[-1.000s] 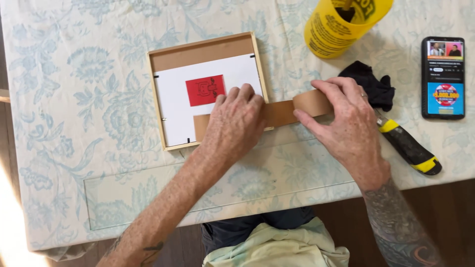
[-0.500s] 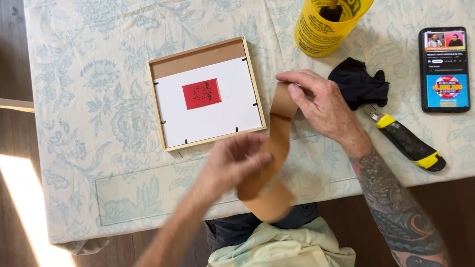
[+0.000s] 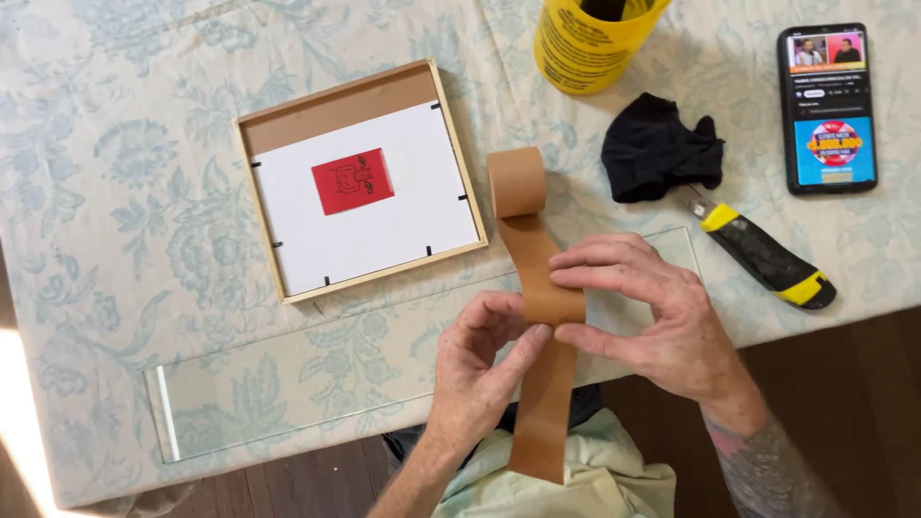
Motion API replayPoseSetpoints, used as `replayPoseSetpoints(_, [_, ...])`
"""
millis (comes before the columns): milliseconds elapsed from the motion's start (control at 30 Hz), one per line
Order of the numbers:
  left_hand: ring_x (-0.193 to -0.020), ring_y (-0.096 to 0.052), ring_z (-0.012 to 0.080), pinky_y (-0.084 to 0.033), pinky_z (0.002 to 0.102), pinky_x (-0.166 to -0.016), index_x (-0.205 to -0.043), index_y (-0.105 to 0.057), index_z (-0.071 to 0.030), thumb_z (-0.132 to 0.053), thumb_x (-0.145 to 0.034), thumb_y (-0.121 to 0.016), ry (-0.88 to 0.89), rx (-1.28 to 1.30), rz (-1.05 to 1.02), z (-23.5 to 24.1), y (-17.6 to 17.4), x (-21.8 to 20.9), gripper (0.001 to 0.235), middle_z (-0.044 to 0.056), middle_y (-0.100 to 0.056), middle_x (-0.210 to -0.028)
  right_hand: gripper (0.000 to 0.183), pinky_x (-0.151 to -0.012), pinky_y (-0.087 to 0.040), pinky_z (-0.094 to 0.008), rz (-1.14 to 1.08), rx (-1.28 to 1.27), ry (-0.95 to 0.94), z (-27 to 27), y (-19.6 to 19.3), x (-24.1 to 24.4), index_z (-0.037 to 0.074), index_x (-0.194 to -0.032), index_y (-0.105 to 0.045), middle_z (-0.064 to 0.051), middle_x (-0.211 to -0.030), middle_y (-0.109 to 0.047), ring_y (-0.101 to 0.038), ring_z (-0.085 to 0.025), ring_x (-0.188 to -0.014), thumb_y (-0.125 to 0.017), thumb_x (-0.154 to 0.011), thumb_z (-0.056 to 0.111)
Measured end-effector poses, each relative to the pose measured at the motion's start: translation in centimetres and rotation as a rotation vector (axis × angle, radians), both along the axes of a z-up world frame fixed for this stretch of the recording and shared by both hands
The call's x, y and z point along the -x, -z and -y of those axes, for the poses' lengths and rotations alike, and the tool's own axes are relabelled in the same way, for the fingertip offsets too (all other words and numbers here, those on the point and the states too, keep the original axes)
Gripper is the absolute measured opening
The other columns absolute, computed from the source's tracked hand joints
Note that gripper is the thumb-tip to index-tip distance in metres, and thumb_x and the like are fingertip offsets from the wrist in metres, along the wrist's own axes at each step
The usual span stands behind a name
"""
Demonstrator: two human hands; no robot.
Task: The person wipes a picture frame with a black cloth, then measures and cuts brown paper tape with a utility knife. They apply glue to the tape with a brush and attach it to the frame edges, smoothing it with the cloth. The process is repeated for multiple sides of the frame.
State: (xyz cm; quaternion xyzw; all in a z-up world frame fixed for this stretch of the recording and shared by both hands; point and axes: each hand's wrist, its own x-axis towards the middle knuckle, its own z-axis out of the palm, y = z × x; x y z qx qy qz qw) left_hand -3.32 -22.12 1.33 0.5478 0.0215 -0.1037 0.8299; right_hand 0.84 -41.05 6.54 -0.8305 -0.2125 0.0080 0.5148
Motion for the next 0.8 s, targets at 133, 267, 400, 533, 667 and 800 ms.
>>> replayPoseSetpoints(133, [-0.099,-0.069,0.0156,-0.06,0.029,-0.092,-0.113,-0.059,-0.006,-0.006,-0.091,-0.074,-0.058,-0.188,0.09,0.4,-1.9,-0.8,0.026,0.006,-0.066,-0.111,0.033,-0.105,-0.056,-0.035,0.05,-0.043,0.08,-0.4,0.7,0.1,0.005,-0.112,-0.072,-0.007,-0.114,-0.075,-0.07,-0.024,-0.114,-0.083,-0.083,0.012])
replayPoseSetpoints(267, [-0.121,-0.058,0.0224,-0.056,0.032,-0.089,-0.132,-0.058,-0.011,-0.021,-0.095,-0.071,-0.208,-0.632,0.439,0.0,-4.0,-2.3,0.041,0.011,-0.06,-0.129,0.03,-0.104,-0.055,-0.032,-0.031,-0.099,0.134,-0.7,1.0,-0.2,0.004,-0.113,-0.072,-0.01,-0.114,-0.076,-0.071,-0.022,-0.113,-0.08,-0.085,0.01])
replayPoseSetpoints(400, [-0.122,-0.063,0.0253,-0.052,0.039,-0.11,-0.129,-0.061,-0.008,-0.017,-0.097,-0.069,-0.168,-0.637,0.446,0.1,-4.4,-3.4,0.034,0.01,-0.067,-0.127,0.027,-0.103,-0.057,-0.031,-0.05,-0.148,0.156,-0.9,1.3,-0.7,0.003,-0.113,-0.071,-0.014,-0.117,-0.073,-0.069,-0.024,-0.117,-0.077,-0.087,0.009])
replayPoseSetpoints(533, [-0.112,-0.064,0.0229,-0.051,0.036,-0.104,-0.119,-0.066,-0.011,-0.016,-0.097,-0.069,-0.208,-0.632,0.444,0.4,-4.4,-4.0,0.023,0.008,-0.067,-0.116,0.028,-0.095,-0.056,-0.027,-0.188,-0.266,0.213,-1.1,2.8,-1.0,0.001,-0.118,-0.07,-0.009,-0.111,-0.072,-0.067,-0.017,-0.104,-0.073,-0.092,0.012])
replayPoseSetpoints(667, [-0.101,-0.065,0.0197,-0.052,0.032,-0.097,-0.113,-0.068,-0.01,-0.013,-0.095,-0.069,-0.247,-0.584,0.411,0.7,-4.4,-4.5,0.018,0.007,-0.068,-0.107,0.024,-0.088,-0.057,-0.026,-0.239,-0.324,0.294,-1.7,3.1,-1.1,0.002,-0.115,-0.071,-0.007,-0.101,-0.073,-0.066,-0.015,-0.092,-0.071,-0.094,0.013])
replayPoseSetpoints(800, [-0.088,-0.065,0.0126,-0.055,0.034,-0.09,-0.113,-0.074,-0.014,-0.012,-0.093,-0.077,-0.301,-0.468,0.365,1.1,-3.2,-5.3,0.02,0.0,-0.067,-0.09,0.021,-0.085,-0.059,-0.033,-0.14,-0.401,0.257,-1.4,4.4,-2.1,-0.006,-0.112,-0.074,-0.014,-0.092,-0.07,-0.06,-0.013,-0.084,-0.074,-0.094,0.006])
